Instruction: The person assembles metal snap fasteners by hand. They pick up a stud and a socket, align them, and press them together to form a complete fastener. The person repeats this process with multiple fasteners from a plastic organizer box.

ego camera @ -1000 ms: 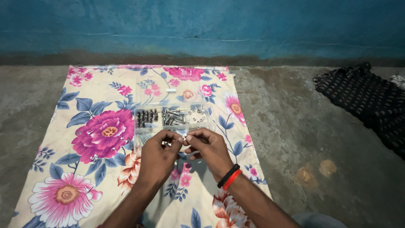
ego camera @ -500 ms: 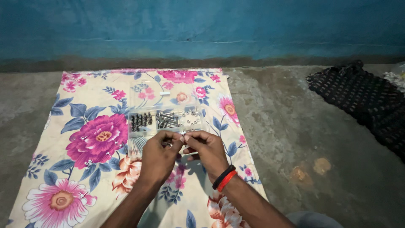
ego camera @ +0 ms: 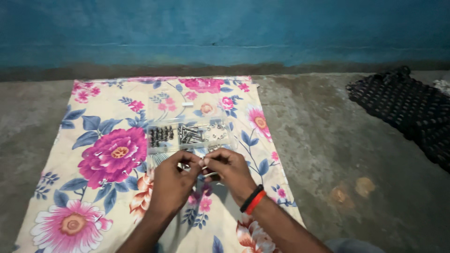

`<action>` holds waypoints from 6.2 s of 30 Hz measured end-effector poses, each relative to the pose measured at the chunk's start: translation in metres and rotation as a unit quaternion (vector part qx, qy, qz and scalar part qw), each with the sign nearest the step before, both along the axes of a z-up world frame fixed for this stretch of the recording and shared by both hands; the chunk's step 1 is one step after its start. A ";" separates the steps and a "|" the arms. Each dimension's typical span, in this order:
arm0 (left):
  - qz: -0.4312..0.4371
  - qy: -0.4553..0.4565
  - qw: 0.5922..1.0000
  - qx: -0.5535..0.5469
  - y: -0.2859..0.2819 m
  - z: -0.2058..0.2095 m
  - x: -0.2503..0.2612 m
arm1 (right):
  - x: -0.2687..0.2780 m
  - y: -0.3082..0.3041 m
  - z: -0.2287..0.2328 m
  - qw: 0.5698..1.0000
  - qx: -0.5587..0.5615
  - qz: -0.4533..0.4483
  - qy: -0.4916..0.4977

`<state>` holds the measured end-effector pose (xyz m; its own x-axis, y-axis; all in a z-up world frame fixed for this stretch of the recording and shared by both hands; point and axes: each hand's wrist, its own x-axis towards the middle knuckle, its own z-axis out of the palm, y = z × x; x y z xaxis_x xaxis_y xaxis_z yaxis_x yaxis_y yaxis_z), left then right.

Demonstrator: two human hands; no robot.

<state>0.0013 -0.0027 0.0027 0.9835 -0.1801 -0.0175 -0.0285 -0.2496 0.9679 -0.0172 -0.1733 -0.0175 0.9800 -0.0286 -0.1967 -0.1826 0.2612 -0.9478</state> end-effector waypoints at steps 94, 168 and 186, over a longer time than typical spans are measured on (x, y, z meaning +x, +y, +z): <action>-0.095 -0.055 0.852 0.512 0.201 -0.060 0.117 | 0.013 0.212 -0.051 0.718 -0.623 0.074 -0.302; -0.078 0.100 0.800 0.587 0.207 -0.032 0.111 | -0.067 0.069 -0.005 0.706 -0.560 0.252 -0.352; -0.229 -0.098 0.865 0.436 0.134 -0.024 0.094 | -0.010 0.035 -0.021 0.993 -0.083 0.083 0.033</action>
